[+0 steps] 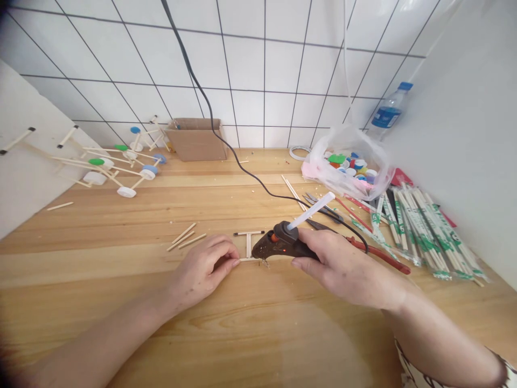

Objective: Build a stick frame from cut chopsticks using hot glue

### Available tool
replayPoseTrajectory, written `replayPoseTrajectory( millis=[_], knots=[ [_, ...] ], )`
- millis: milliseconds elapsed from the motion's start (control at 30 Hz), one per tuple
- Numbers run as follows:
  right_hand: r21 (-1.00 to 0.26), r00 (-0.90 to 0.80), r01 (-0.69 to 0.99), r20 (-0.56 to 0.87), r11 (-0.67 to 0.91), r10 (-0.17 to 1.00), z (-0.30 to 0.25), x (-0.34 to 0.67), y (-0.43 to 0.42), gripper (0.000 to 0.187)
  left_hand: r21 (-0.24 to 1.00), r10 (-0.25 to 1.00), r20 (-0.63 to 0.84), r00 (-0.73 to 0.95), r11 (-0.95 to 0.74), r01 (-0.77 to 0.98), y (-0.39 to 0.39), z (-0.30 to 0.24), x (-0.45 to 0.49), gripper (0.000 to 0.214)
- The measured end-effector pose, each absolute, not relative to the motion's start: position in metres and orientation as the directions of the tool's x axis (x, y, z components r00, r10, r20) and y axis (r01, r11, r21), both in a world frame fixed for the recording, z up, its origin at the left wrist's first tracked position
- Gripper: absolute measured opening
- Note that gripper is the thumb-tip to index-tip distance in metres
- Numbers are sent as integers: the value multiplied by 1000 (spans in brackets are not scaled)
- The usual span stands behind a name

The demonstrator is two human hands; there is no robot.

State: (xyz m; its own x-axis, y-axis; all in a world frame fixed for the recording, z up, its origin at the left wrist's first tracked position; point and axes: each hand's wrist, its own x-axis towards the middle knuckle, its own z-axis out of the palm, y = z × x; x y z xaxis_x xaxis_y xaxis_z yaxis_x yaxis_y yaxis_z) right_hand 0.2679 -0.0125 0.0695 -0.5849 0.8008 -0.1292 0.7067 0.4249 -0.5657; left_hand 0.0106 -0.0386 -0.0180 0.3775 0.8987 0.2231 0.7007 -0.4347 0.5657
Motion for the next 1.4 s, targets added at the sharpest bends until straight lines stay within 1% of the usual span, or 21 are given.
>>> replayPoseTrajectory(
  millis=[167,400,533,767,900,1067,1400],
  knots=[
    [-570,-604,703,-163,425,780,69,269,-11,19,566,896,226,382,-440,697,-38,-18,10,13],
    [-631,-631,656,-159,414,759,69,268,-9,18,572,896,230,380,-440,692,-38,-19,10,13],
    [-623,-627,666,-171,410,760,68,267,-10,20,572,895,231,382,-443,690,-38,-20,10,13],
    [-614,-639,656,-142,439,756,66,265,-9,17,569,895,237,378,-443,693,-38,-19,10,14],
    [-624,-646,644,-134,443,751,66,264,-10,15,577,893,243,378,-446,684,-38,-19,11,14],
    [-635,-647,634,-124,442,752,67,262,-10,17,584,891,244,383,-450,676,-38,-20,11,13],
    [-589,-631,674,-145,446,762,68,267,-9,17,573,895,237,378,-443,690,-38,-20,10,13]
  ],
)
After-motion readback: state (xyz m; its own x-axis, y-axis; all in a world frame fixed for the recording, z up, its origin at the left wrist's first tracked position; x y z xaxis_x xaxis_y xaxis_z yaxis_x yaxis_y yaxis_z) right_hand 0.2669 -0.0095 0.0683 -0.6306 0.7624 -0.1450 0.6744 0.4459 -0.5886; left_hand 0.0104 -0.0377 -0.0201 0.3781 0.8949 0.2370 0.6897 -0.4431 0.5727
